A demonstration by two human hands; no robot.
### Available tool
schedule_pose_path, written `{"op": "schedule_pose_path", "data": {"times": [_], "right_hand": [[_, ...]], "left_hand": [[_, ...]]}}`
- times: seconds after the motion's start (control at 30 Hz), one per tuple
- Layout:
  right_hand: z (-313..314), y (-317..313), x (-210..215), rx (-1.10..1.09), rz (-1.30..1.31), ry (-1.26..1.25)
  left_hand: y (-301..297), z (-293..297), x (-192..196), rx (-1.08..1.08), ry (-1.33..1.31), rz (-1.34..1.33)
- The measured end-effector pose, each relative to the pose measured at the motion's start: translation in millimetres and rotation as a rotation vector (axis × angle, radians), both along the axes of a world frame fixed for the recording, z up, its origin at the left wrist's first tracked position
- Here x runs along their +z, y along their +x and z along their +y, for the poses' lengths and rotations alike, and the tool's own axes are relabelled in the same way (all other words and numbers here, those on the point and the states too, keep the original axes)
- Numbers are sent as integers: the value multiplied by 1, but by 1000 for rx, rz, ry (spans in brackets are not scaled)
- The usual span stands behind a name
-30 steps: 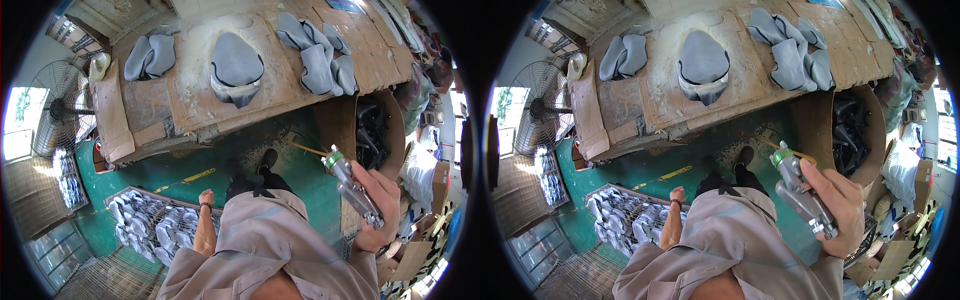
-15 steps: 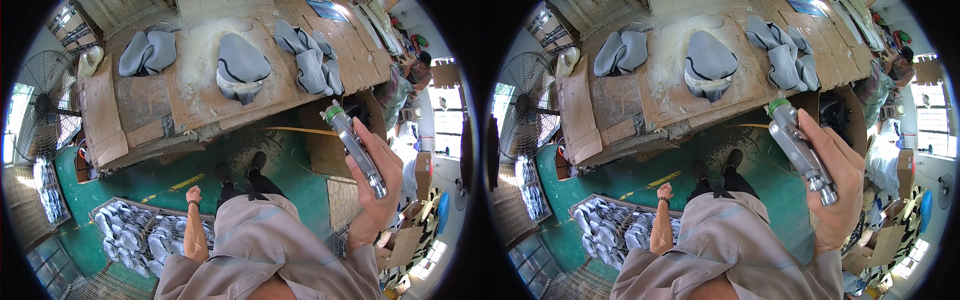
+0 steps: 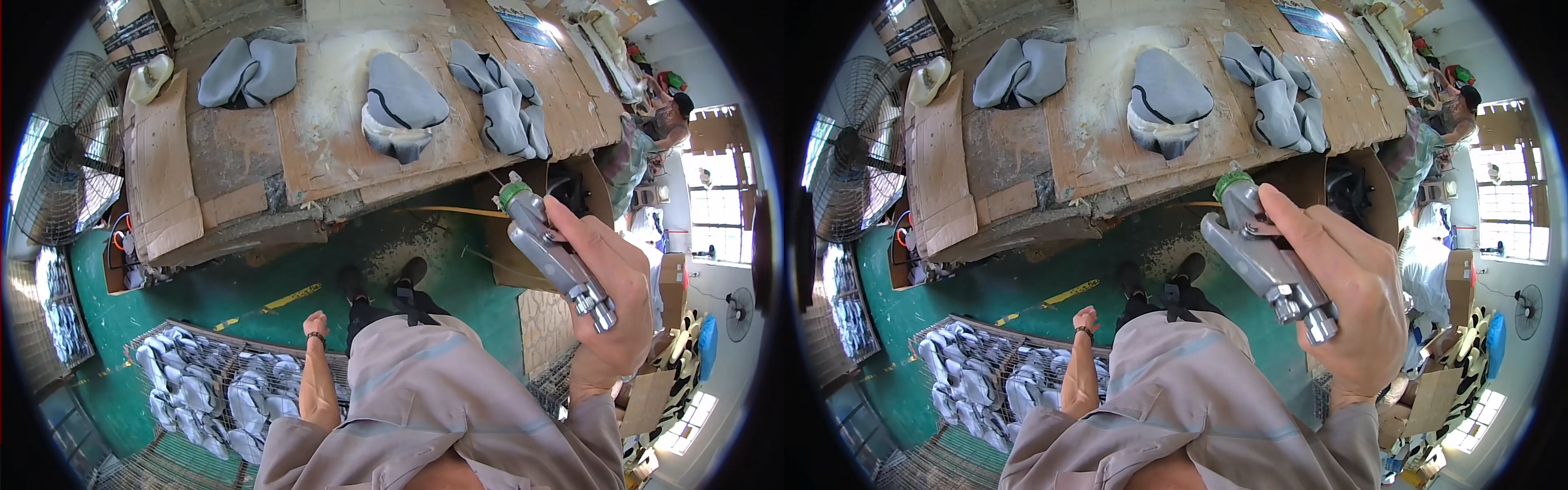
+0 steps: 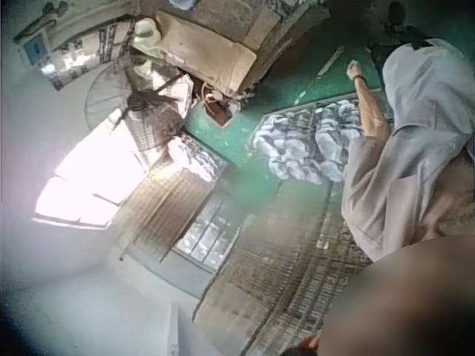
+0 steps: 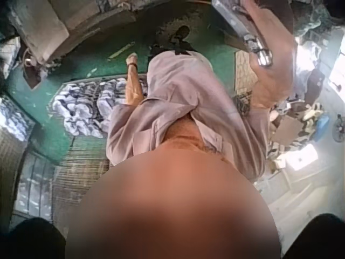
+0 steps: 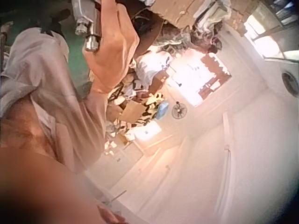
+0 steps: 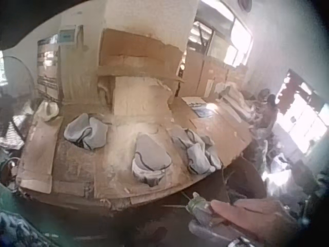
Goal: Spraying industrial components with a spray gun on a workbench.
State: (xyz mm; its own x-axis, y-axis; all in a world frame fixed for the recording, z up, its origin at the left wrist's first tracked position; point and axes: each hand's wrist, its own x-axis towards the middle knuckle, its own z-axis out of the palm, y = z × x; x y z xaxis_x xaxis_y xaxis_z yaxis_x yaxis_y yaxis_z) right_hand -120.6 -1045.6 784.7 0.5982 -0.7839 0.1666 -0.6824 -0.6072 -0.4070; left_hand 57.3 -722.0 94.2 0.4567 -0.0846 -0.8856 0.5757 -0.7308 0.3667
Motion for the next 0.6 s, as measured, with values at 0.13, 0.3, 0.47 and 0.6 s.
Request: {"op": "schedule_pose_path", "data": {"times": [0.13,0.3,0.47,0.6], "right_hand": [[13,-7,3,34,1,13],[24,-31,7,170,75,49],[30,-65,3,209,65,32],[26,-95,-4,199,30,62]], "left_hand": [[-1,-7,1,-30,15,-7],[8,-35,21,-66,-56,-65],[24,-110,49,-71,-426,-202],[38,-205,88,-113,-689,-383]]}}
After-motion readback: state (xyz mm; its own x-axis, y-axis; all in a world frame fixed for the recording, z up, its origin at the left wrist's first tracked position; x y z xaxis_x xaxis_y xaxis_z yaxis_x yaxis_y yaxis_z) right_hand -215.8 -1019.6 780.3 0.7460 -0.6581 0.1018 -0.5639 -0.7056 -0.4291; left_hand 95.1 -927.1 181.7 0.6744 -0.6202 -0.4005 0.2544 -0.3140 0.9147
